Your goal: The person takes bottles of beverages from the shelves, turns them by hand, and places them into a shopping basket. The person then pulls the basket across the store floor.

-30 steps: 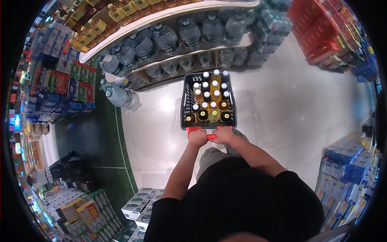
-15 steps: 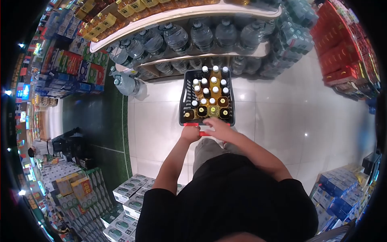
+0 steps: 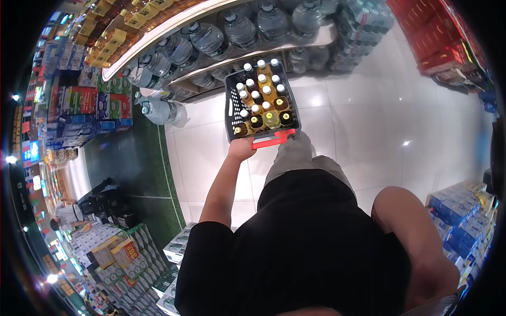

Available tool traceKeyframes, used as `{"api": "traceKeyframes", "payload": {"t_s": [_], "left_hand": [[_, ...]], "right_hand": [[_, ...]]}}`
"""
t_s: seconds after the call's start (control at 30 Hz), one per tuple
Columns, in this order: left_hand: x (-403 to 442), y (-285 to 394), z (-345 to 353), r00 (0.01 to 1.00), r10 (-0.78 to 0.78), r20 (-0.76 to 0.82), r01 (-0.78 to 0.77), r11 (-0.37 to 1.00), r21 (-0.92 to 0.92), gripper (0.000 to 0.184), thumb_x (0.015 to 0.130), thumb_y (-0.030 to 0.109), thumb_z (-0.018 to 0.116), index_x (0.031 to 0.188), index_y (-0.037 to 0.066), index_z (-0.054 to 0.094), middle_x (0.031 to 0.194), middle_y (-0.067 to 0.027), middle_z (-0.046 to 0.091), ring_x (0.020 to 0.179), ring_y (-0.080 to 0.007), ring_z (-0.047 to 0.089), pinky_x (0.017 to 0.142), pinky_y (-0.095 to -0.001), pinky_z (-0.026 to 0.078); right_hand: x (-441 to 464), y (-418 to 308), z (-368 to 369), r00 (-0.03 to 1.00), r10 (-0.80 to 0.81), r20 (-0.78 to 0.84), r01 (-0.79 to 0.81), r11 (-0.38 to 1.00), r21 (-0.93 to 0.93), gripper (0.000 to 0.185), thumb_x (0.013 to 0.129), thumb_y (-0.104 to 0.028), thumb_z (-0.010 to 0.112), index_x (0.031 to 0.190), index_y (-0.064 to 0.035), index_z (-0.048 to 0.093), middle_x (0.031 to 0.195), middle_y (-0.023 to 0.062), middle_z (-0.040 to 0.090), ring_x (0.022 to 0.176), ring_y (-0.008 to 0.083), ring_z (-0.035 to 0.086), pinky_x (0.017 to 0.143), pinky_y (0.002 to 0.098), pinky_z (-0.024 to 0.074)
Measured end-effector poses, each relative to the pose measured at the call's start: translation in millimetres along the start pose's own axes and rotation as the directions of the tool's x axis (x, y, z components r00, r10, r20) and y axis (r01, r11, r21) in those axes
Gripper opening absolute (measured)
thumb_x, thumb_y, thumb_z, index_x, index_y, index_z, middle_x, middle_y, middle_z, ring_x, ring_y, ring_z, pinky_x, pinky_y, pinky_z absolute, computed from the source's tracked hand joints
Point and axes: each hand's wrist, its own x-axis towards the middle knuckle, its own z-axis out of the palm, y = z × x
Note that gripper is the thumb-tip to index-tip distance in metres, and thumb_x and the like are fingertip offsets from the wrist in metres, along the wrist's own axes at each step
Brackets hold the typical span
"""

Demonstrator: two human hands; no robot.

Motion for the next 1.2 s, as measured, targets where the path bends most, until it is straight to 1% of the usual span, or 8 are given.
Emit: {"api": "traceKeyframes", "payload": {"t_s": [0.53,0.73,0.83,0.9,0.97,1.03,1.1,1.2], "left_hand": [[4,-4,-7,1.0,0.002,-0.018,-0.003,0.999,-0.051,0.019,0.073,0.027,0.06,0.083,0.012,0.061,0.075,-0.0088,0.065,0.074,-0.0285,0.064,0.068,-0.042,0.051],[6,-15,9,0.988,0.055,-0.147,-0.066,0.995,-0.073,0.018,0.07,0.027,0.061,0.075,0.009,0.06,0.069,-0.0094,0.064,0.067,-0.0293,0.063,0.061,-0.0421,0.051],[7,-20,15,0.982,0.067,-0.178,-0.085,0.992,-0.095,0.018,0.07,0.026,0.062,0.073,0.008,0.06,0.067,-0.01,0.063,0.066,-0.0287,0.063,0.059,-0.0416,0.051],[10,-22,20,0.975,0.069,-0.213,-0.09,0.992,-0.089,0.018,0.07,0.026,0.062,0.072,0.008,0.06,0.066,-0.0097,0.063,0.064,-0.0286,0.063,0.059,-0.0414,0.05],[12,-25,22,0.969,0.075,-0.235,-0.097,0.992,-0.085,0.018,0.07,0.026,0.062,0.071,0.008,0.06,0.065,-0.0095,0.063,0.063,-0.0289,0.063,0.058,-0.0415,0.05],[13,-27,20,0.966,0.086,-0.244,-0.11,0.99,-0.084,0.018,0.069,0.026,0.062,0.07,0.008,0.06,0.065,-0.0092,0.062,0.061,-0.0294,0.062,0.058,-0.0418,0.05],[8,-20,3,0.983,0.062,-0.175,-0.078,0.993,-0.086,0.018,0.069,0.026,0.062,0.069,0.008,0.059,0.063,-0.009,0.062,0.059,-0.0288,0.062,0.057,-0.0414,0.05],[13,-24,0,0.992,0.05,-0.113,-0.059,0.996,-0.07,0.019,0.068,0.027,0.064,0.07,0.009,0.06,0.066,-0.0089,0.063,0.065,-0.027,0.063,0.061,-0.0409,0.051]], "right_hand": [[-5,11,1,0.998,0.059,-0.037,-0.059,0.998,0.0,0.016,0.072,0.009,0.051,0.065,-0.0052,0.056,0.061,-0.0029,0.047,0.047,0.0069,0.044,0.038,0.021,0.0286],[-17,30,-14,0.916,0.157,0.369,-0.21,0.972,0.106,0.011,0.08,-0.007,0.053,0.07,-0.0044,0.055,0.055,0.0014,0.045,0.044,0.0127,0.042,0.04,0.0258,0.0305],[-48,67,-27,0.761,0.41,0.503,-0.623,0.679,0.388,0.006,0.077,-0.007,0.059,0.073,-0.005,0.064,0.058,-0.0039,0.046,0.045,0.0075,0.043,0.037,0.0192,0.024],[-119,68,-27,0.628,0.775,-0.076,-0.752,0.629,0.197,0.014,0.082,-0.013,0.056,0.074,-0.0031,0.061,0.065,-0.0011,0.047,0.054,0.0107,0.044,0.045,0.0244,0.0308],[-191,109,-66,0.212,0.949,-0.233,-0.976,0.193,-0.104,0.018,0.089,-0.019,0.056,0.087,-0.002,0.061,0.069,-0.0004,0.049,0.06,0.0094,0.045,0.052,0.0248,0.0353],[-282,166,-83,-0.152,0.906,-0.394,-0.987,-0.161,0.011,0.016,0.087,-0.018,0.056,0.094,-0.004,0.059,0.068,-0.0004,0.05,0.064,0.0075,0.046,0.058,0.0226,0.038],[-426,186,-97,-0.108,0.874,-0.473,-0.87,-0.313,-0.381,0.017,0.084,-0.019,0.057,0.095,-0.0059,0.06,0.071,0.0041,0.057,0.066,0.0132,0.053,0.062,0.0268,0.043],[-494,209,-72,-0.498,0.818,-0.289,-0.589,-0.563,-0.58,0.025,0.082,-0.025,0.059,0.099,-0.0071,0.06,0.09,0.0128,0.064,0.082,0.0257,0.062,0.072,0.0359,0.0478]]}}
